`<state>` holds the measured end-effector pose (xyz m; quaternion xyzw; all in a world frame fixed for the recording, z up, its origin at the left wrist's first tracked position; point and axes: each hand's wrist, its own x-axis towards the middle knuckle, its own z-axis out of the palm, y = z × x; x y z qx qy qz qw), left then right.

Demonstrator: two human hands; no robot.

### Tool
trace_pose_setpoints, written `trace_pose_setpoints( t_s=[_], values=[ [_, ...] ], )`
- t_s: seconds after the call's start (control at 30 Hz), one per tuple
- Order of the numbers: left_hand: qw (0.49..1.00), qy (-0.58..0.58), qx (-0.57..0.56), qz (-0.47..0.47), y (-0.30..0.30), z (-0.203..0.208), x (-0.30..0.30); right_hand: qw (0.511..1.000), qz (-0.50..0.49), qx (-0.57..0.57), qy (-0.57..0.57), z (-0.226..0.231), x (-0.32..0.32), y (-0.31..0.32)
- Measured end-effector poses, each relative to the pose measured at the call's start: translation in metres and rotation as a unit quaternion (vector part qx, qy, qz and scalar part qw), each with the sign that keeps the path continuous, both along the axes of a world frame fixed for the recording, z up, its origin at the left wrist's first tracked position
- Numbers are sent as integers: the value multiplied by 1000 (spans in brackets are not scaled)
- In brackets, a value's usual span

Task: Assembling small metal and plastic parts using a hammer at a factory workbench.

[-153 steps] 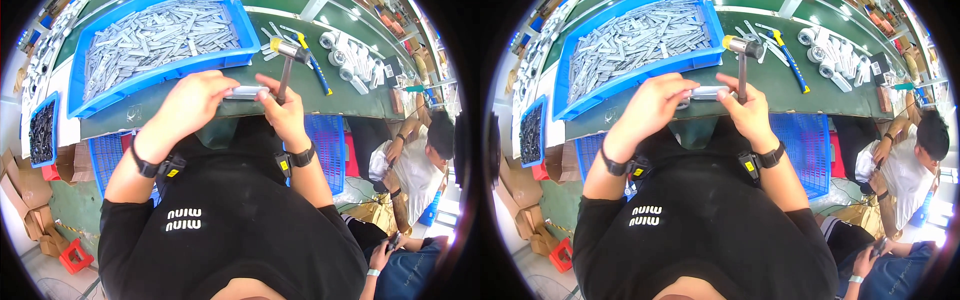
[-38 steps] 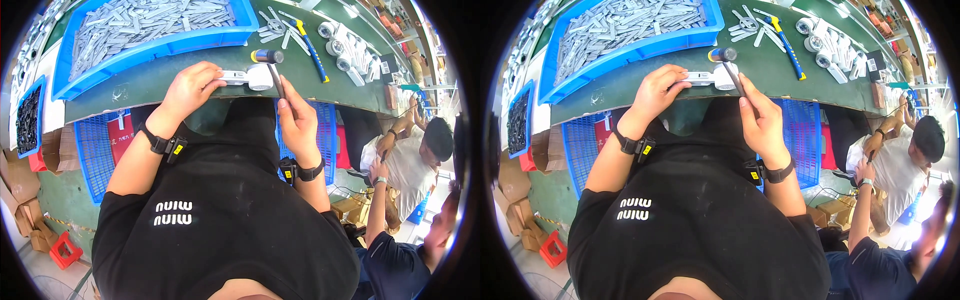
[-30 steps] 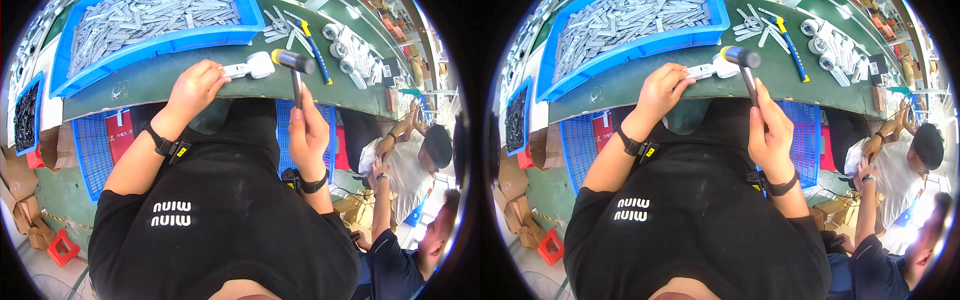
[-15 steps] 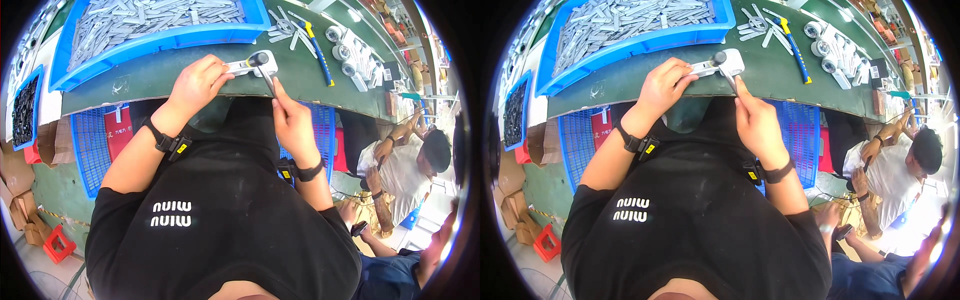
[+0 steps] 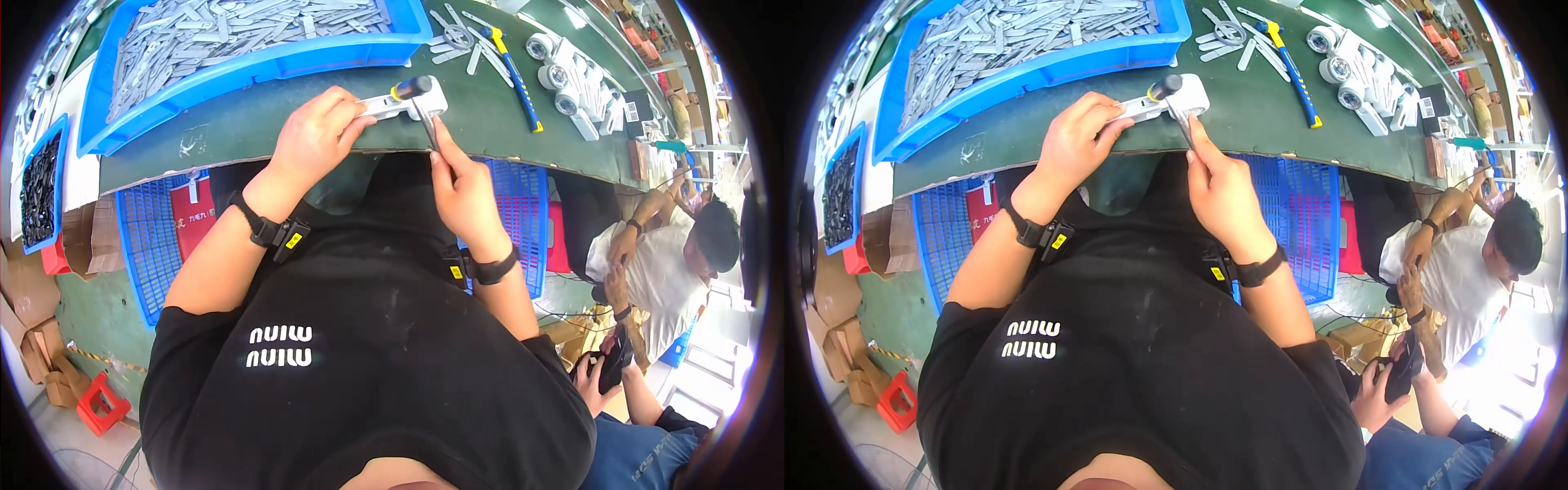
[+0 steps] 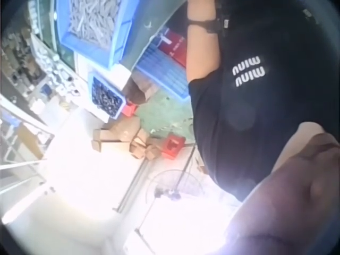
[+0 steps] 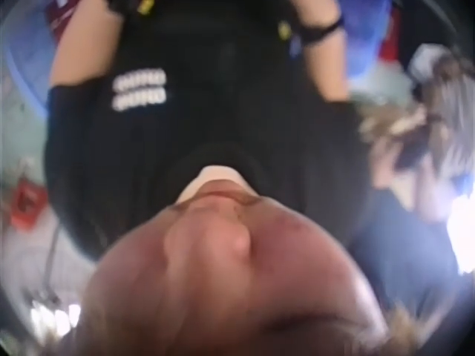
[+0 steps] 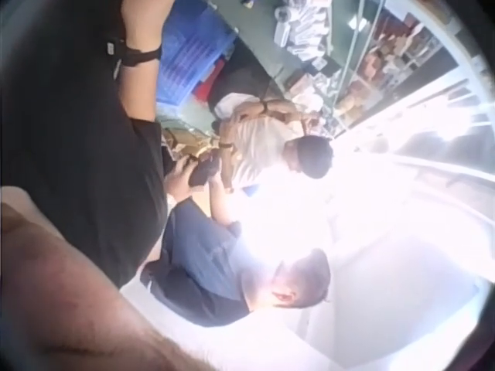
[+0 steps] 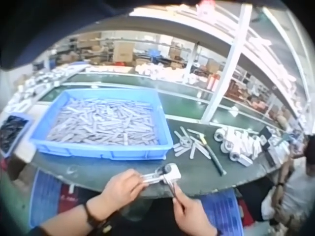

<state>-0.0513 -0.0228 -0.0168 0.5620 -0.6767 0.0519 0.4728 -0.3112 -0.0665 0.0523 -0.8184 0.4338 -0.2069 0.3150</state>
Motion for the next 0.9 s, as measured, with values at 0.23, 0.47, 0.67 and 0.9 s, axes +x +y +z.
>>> trace_pose_setpoints(
  t_s=[0.23,0.47,0.67,0.9],
  values=[
    [1000,3,7,1,-3,2,-2,996,40,-78,-11,-13,-2,-11],
    [1000,-4,-9,-6,-4,0,-2,945,-13,-276,-178,-17,3,-14],
    [1000,-5,2,1,-3,-1,-2,967,2,-160,-199,5,-14,0],
    [1000,10,-17,16,-4,-6,-3,997,26,-74,-12,11,-9,7]
  ],
)
